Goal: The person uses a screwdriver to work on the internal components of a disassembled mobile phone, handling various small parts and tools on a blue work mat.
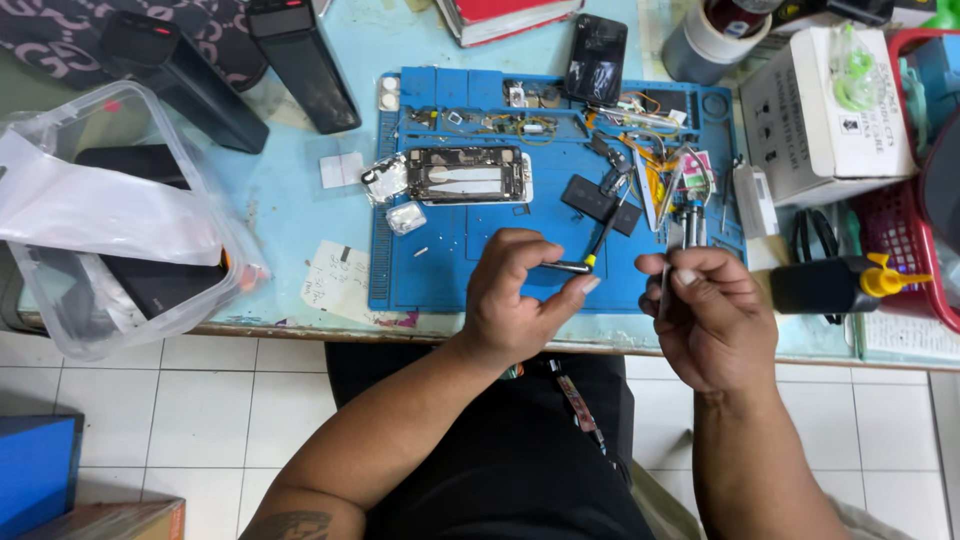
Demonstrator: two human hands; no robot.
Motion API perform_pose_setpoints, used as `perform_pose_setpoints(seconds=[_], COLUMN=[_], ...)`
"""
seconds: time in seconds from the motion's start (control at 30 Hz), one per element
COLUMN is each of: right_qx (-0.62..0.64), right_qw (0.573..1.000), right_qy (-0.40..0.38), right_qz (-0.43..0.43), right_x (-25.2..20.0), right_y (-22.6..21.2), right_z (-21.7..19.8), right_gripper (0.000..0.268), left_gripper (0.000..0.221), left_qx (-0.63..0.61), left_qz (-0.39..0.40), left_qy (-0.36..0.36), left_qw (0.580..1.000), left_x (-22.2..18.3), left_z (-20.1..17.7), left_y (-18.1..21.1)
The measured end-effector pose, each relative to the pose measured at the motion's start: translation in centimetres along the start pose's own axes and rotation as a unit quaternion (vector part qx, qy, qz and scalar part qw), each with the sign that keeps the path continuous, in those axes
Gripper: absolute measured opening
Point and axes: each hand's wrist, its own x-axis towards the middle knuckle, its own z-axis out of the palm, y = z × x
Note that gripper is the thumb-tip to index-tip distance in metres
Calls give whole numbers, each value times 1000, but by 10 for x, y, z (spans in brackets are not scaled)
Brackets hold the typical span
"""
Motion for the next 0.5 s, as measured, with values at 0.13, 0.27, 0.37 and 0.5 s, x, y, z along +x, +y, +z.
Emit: perform_pose_setpoints(seconds=[0.13,0.27,0.37,0.5], right_qx=[-2,-217,-559,-780], right_qw=[1000,974,820,557], right_qy=[-9,-55,-25,-48], right_qz=[16,-39,-118,-281], right_x=[-4,-10,-24,-29], right_y=[-7,-26,-40,-47], right_z=[1,16,39,75], right_gripper=[37,51,30,24], left_gripper=[47,45,42,38], left_qx=[-6,-3,-13,-49], left_qz=[-18,-14,-25,-43], left_qy=[-3,-5,-13,-31], left_qw=[1000,1000,1000,997], left_x=[-2,1,1,-2], left_z=[2,-1,-5,-8], left_y=[0,4,6,3])
